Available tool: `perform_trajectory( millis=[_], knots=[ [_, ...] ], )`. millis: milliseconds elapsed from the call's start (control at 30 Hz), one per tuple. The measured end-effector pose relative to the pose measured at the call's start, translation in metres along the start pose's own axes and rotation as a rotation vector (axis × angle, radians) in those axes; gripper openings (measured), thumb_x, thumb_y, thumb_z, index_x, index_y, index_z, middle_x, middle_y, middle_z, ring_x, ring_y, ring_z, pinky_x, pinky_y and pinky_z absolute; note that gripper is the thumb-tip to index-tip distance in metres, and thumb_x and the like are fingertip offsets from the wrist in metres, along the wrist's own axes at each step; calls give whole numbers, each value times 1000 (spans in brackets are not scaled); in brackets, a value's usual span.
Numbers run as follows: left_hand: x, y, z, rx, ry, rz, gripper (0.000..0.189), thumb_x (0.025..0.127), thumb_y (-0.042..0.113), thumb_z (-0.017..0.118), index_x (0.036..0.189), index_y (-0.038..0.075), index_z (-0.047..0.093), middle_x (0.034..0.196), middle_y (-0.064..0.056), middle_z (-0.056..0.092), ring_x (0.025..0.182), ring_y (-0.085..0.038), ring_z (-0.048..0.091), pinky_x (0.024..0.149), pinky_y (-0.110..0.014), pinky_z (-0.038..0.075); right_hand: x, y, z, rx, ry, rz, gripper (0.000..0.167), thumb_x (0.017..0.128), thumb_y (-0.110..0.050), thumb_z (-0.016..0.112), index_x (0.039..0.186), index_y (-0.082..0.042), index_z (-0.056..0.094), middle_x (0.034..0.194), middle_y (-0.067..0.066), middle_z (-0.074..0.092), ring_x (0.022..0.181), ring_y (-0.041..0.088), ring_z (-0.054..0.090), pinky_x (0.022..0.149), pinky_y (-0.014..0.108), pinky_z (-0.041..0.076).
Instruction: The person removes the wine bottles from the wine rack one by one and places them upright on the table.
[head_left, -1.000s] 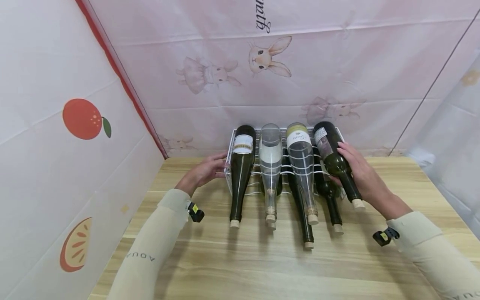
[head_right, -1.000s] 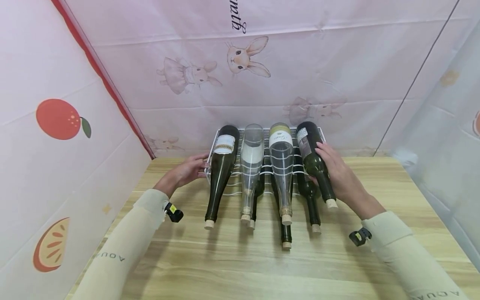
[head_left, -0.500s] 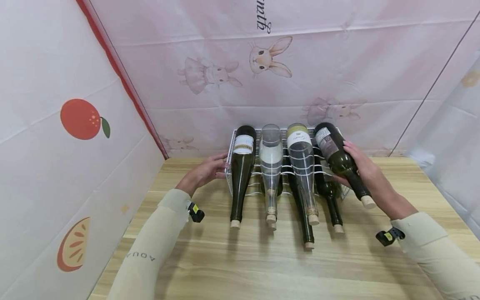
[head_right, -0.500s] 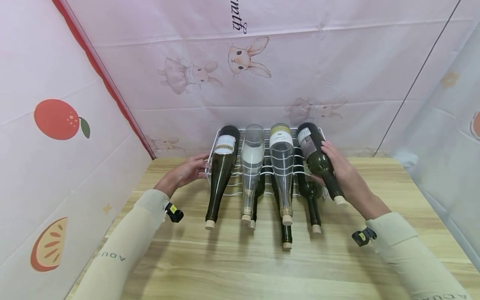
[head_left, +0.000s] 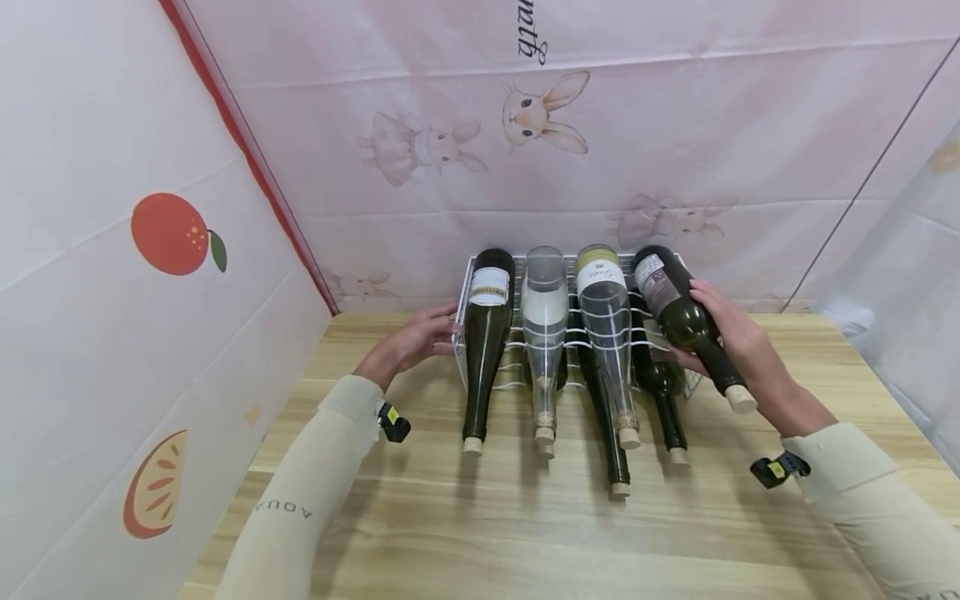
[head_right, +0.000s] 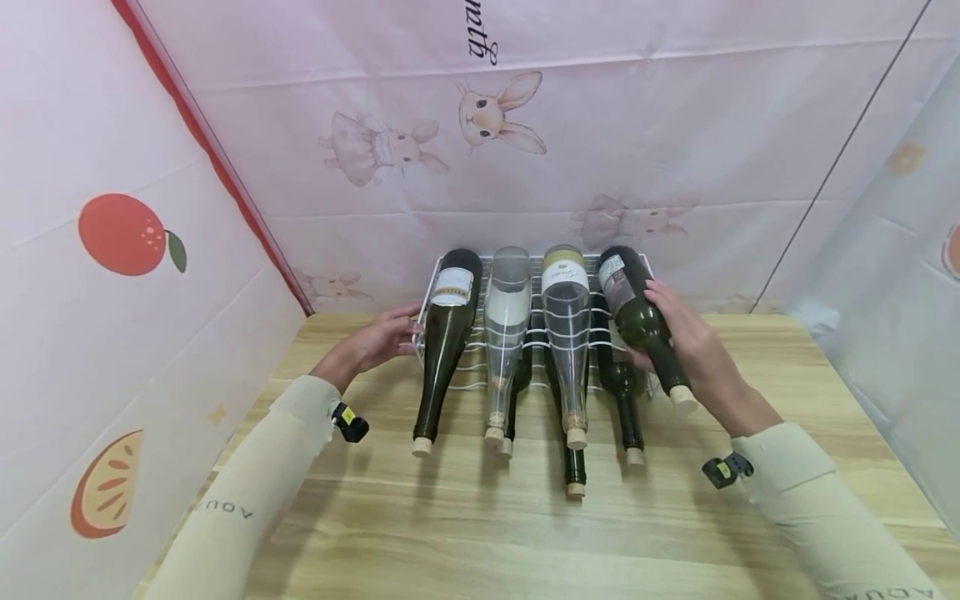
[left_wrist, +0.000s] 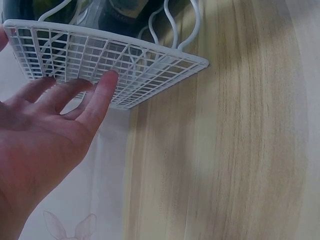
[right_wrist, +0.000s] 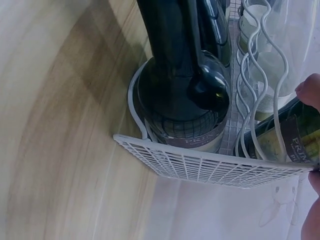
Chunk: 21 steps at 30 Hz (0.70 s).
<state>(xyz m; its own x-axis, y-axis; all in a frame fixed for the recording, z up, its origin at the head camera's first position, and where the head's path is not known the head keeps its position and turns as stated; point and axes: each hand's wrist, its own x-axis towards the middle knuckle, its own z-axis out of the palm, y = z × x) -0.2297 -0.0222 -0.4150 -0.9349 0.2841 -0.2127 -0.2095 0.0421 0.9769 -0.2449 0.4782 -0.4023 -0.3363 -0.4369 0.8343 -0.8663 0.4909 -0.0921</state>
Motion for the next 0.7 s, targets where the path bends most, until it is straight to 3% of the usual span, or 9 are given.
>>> perform_trajectory(
  millis=[100, 167, 333, 433, 600, 700],
  knots=[
    [0, 0, 0, -9, 1, -1, 73, 100, 7, 50, 166, 6, 18, 105, 5, 71, 97, -10, 71, 94, -33, 61, 2, -1, -1, -5, 17, 3, 90, 96, -66, 58, 137, 14, 55, 142, 30, 61, 131, 45, 59, 125, 20, 31],
    [0, 0, 0, -18, 4, -6, 72, 101, 7, 50, 166, 6, 19, 105, 5, 72, 97, -10, 71, 94, -34, 61, 3, -3, -1, -6, 18, 5, 92, 95, -67, 59, 136, 15, 56, 141, 30, 61, 132, 43, 59, 125, 20, 31],
    [0, 0, 1, -30, 2, -11, 71, 102, 7, 49, 166, 6, 19, 107, 4, 71, 99, -11, 71, 98, -38, 60, 5, -6, -5, 18, 22, 16, 92, 95, -66, 59, 137, 15, 55, 141, 32, 60, 145, 16, 50, 124, 17, 31],
    [-1, 0, 3, -40, 10, -13, 71, 101, 8, 50, 166, 7, 20, 111, 2, 69, 102, -12, 71, 100, -41, 59, 8, -8, -6, 19, 43, 13, 89, 95, -64, 60, 136, 15, 55, 138, 33, 61, 144, 10, 48, 122, 15, 32],
    [-3, 1, 5, -46, 25, -14, 71, 101, 8, 51, 165, 6, 22, 116, -1, 67, 106, -13, 69, 106, -48, 56, 15, -13, -9, 7, 91, 2, 86, 94, -61, 61, 133, 16, 58, 131, 34, 64, 135, 20, 59, 119, 12, 34],
    [-5, 1, 5, -43, 33, -13, 69, 101, 9, 51, 165, 5, 23, 118, -2, 68, 106, -14, 69, 108, -51, 53, 21, -19, -11, -4, 120, -3, 85, 94, -61, 60, 130, 16, 59, 126, 35, 66, 121, 31, 66, 116, 10, 35]
  ],
)
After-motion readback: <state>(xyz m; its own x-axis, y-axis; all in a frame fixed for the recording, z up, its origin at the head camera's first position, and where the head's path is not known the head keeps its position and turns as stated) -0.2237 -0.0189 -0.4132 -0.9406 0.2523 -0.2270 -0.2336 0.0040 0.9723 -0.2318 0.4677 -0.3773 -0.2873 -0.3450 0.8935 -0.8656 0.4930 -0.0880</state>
